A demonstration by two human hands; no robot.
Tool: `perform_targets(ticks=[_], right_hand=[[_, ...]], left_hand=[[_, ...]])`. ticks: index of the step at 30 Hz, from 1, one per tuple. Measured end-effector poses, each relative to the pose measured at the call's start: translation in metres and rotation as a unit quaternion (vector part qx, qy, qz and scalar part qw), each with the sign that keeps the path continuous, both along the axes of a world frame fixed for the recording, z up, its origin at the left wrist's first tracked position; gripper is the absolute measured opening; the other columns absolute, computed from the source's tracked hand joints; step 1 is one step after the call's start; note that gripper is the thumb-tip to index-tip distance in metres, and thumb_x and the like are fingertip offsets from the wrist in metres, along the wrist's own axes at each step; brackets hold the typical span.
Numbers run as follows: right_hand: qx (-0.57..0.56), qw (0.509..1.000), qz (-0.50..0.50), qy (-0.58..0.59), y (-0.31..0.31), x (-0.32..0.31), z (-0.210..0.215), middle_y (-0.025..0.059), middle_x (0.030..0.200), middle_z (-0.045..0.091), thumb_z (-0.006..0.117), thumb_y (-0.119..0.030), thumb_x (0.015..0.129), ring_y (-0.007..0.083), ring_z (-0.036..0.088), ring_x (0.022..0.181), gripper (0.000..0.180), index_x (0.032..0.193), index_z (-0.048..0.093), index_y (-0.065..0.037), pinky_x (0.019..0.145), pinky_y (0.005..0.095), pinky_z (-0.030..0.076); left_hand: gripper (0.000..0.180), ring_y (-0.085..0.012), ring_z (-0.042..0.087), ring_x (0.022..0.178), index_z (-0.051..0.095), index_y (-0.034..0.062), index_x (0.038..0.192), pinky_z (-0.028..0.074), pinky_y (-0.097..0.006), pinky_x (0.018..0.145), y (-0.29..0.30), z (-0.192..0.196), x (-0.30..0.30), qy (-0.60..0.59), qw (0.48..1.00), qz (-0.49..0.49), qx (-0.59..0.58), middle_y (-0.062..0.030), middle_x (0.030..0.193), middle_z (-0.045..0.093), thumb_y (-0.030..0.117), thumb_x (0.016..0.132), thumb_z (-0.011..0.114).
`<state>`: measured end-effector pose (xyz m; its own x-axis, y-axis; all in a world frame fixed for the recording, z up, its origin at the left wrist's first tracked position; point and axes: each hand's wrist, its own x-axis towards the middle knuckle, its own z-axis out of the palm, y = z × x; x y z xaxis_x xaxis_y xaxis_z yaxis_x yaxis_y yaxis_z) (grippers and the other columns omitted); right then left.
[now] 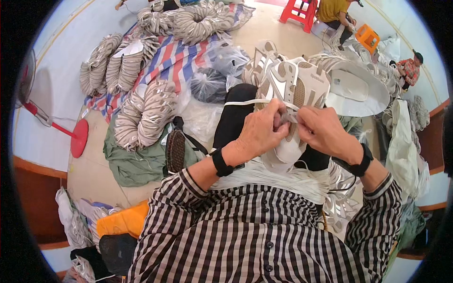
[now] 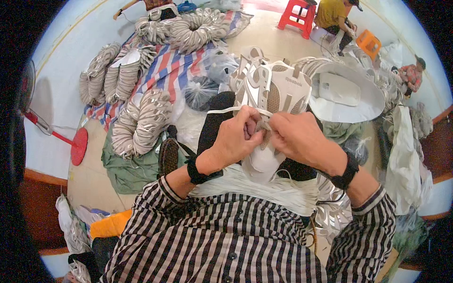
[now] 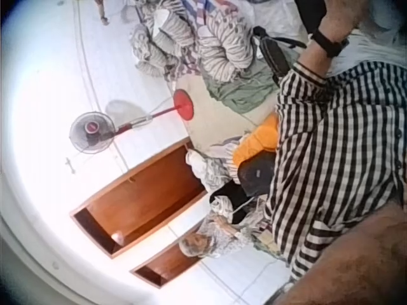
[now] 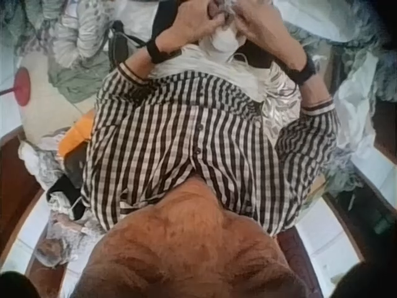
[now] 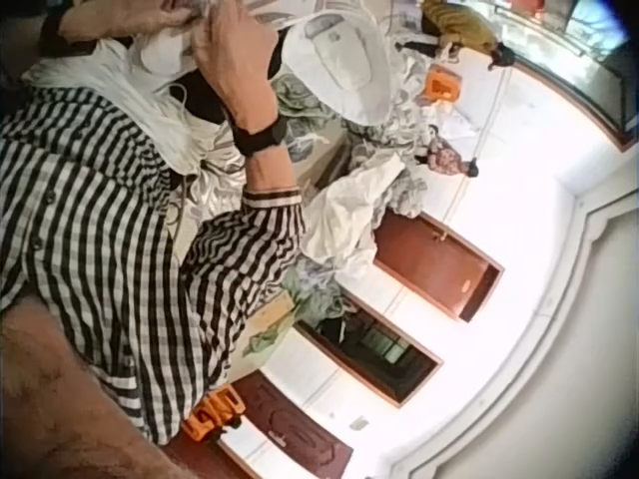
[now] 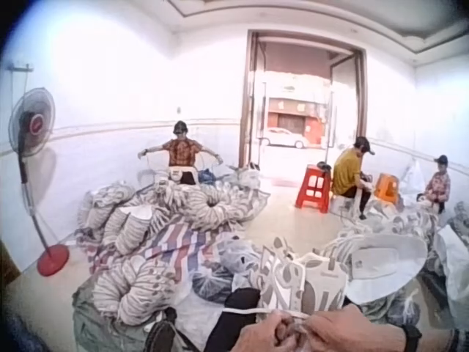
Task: The recorder is lacing a white Reebok shoe while sitting in a workshop with several other workers.
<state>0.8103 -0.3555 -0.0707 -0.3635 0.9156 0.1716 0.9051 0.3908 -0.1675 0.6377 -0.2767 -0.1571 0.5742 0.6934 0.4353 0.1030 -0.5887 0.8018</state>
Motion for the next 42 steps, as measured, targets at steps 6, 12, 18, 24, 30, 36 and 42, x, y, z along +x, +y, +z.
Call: perform_targets(ticks=[6, 12, 18, 24, 30, 36, 42], right_hand=[[0.059, 0.979, -0.095, 0.169, -0.02, 0.012, -0.01, 0.0124, 0.084, 0.063, 0.066, -0.008, 0.085, 0.0346, 0.063, 0.069, 0.018, 0.1, 0.057, -0.004, 0.059, 0.0414, 0.05], [0.102, 0.967, -0.198, 0.12, -0.042, 0.02, -0.031, 0.0141, 0.106, 0.061, 0.067, -0.005, 0.083, 0.0388, 0.063, 0.078, 0.026, 0.107, 0.056, -0.005, 0.064, 0.044, 0.051], [0.029, 0.949, -0.24, 0.204, -0.049, 0.026, -0.06, 0.0178, 0.09, 0.063, 0.066, -0.005, 0.085, 0.0403, 0.063, 0.077, 0.021, 0.104, 0.055, -0.004, 0.062, 0.0466, 0.049], [0.197, 0.956, -0.217, -0.007, -0.045, 0.038, -0.05, 0.0119, 0.076, 0.056, 0.059, -0.003, 0.085, 0.0325, 0.06, 0.068, 0.011, 0.095, 0.056, -0.005, 0.057, 0.0438, 0.047], [0.284, 0.924, -0.231, -0.108, -0.034, 0.061, -0.039, 0.009, 0.074, 0.056, 0.06, 0.0, 0.077, 0.0271, 0.061, 0.067, 0.024, 0.101, 0.058, -0.005, 0.061, 0.0386, 0.048], [0.251, 0.93, -0.239, -0.122, -0.049, 0.078, -0.04, 0.0093, 0.073, 0.056, 0.057, 0.002, 0.078, 0.0289, 0.061, 0.068, 0.02, 0.097, 0.057, -0.006, 0.064, 0.0386, 0.047], [0.218, 0.93, -0.273, -0.112, -0.07, 0.088, -0.056, 0.0136, 0.075, 0.06, 0.054, 0.0, 0.08, 0.0334, 0.062, 0.07, 0.011, 0.09, 0.054, -0.005, 0.063, 0.042, 0.047]], left_hand=[[0.03, -0.0154, 0.056, 0.057, 0.056, 0.0045, 0.106, 0.047, -0.029, 0.056, -0.002, 0.002, -0.005, -0.027, 0.999, 0.008, -0.022, -0.0047, 0.068, 0.055, 0.006, 0.081, 0.071], [0.032, -0.0182, 0.058, 0.061, 0.059, 0.0032, 0.107, 0.049, -0.03, 0.058, 0.016, 0.01, -0.026, -0.035, 0.988, 0.074, 0.133, -0.0099, 0.097, 0.06, 0.0, 0.078, 0.07], [0.023, -0.0221, 0.06, 0.064, 0.057, 0.003, 0.096, 0.049, -0.033, 0.059, 0.031, 0.01, -0.025, 0.058, 0.988, 0.07, 0.124, -0.0103, 0.095, 0.059, -0.001, 0.077, 0.068], [0.016, -0.0231, 0.057, 0.058, 0.056, 0.0032, 0.095, 0.046, -0.033, 0.055, 0.037, 0.015, -0.028, 0.02, 0.99, 0.074, 0.118, -0.0104, 0.077, 0.059, -0.001, 0.082, 0.065], [0.017, -0.0324, 0.064, 0.065, 0.054, 0.0044, 0.098, 0.048, -0.04, 0.057, 0.059, 0.039, -0.031, 0.065, 0.96, 0.053, 0.268, -0.0151, 0.077, 0.06, -0.002, 0.083, 0.06], [0.024, -0.0313, 0.063, 0.071, 0.057, 0.0051, 0.1, 0.049, -0.04, 0.06, 0.081, 0.059, -0.047, 0.173, 0.886, 0.017, 0.431, -0.0117, 0.082, 0.058, -0.004, 0.078, 0.059], [0.02, -0.03, 0.062, 0.071, 0.055, 0.0046, 0.095, 0.05, -0.039, 0.06, 0.086, 0.058, -0.053, 0.185, 0.877, 0.009, 0.443, -0.0107, 0.079, 0.055, -0.004, 0.077, 0.056]])
